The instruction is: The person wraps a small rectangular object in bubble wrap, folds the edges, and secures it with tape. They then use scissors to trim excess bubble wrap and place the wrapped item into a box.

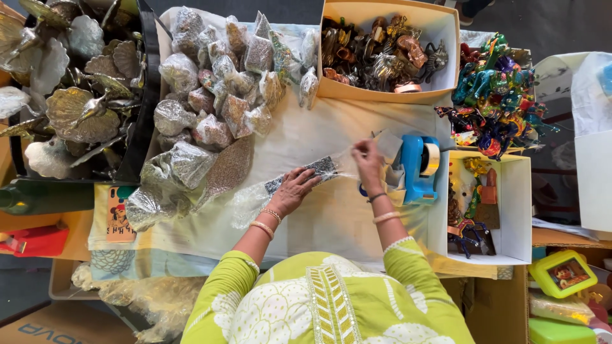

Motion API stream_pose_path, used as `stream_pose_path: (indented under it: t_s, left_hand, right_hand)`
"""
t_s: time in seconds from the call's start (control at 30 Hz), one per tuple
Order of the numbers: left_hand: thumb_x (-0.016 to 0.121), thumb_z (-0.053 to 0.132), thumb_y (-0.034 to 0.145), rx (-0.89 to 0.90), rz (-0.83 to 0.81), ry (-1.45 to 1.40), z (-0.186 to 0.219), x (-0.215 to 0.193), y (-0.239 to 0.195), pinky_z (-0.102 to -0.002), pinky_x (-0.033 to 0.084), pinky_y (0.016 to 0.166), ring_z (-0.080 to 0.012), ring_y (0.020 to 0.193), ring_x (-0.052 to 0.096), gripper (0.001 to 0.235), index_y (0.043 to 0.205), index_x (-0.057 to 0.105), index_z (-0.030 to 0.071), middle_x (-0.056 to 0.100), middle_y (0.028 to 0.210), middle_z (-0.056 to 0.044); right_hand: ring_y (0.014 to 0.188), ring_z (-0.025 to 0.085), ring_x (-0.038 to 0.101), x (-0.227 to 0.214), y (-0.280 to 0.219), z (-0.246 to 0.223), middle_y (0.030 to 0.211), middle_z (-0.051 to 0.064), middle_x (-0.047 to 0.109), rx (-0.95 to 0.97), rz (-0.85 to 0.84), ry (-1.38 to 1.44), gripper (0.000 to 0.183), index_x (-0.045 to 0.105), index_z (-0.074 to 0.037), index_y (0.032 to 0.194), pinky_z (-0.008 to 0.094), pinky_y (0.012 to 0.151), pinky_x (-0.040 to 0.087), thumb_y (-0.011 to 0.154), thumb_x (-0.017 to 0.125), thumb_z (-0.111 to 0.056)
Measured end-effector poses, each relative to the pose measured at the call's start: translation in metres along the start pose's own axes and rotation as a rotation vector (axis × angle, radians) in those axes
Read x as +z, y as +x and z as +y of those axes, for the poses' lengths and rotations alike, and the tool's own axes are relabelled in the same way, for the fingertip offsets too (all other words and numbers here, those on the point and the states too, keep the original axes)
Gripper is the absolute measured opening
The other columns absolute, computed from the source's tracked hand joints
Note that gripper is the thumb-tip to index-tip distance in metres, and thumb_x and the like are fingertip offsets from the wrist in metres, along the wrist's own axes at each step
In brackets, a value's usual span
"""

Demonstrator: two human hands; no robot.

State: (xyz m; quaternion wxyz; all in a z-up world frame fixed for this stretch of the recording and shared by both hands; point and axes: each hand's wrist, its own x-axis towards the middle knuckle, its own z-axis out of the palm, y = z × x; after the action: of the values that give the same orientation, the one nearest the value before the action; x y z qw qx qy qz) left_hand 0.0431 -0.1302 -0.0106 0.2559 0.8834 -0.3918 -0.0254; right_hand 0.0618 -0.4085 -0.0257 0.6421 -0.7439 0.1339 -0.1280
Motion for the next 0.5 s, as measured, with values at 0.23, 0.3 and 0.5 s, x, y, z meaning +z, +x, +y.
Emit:
stream_pose_path:
  t_s: [0.23,0.3,0.5]
  left_hand:
    - [0.062,0.017,0.094,-0.008,0.012,-0.037,0.003,-0.005,0.002,-0.045,0.038,0.109,-0.0289,0.136,0.044,0.044,0.138,0.06,0.024,0.053,0.145,-0.004]
    - [0.062,0.016,0.094,0.005,0.022,-0.035,0.002,-0.004,0.001,-0.045,0.037,0.11,-0.0293,0.136,0.044,0.044,0.137,0.06,0.023,0.054,0.145,-0.004]
    - [0.063,0.017,0.095,-0.009,0.011,-0.024,0.003,-0.005,0.002,-0.045,0.037,0.108,-0.0295,0.135,0.044,0.043,0.138,0.059,0.023,0.054,0.144,-0.004]
  right_hand:
    - [0.081,0.007,0.055,-0.05,-0.04,0.012,0.091,-0.002,0.06,-0.073,0.414,0.041,0.006,0.059,-0.008,0.105,0.023,0.074,0.051,0.103,0.063,-0.012]
    - [0.072,0.009,0.05,-0.054,-0.059,0.029,0.083,0.002,0.056,0.033,0.367,0.027,0.013,0.061,-0.008,0.106,0.024,0.067,0.044,0.109,0.062,-0.02]
    - [0.099,0.032,0.053,-0.029,-0.067,-0.074,0.102,0.013,0.056,-0.531,0.047,-0.77,0.042,0.068,-0.01,0.111,0.044,0.088,0.044,0.075,0.083,-0.025]
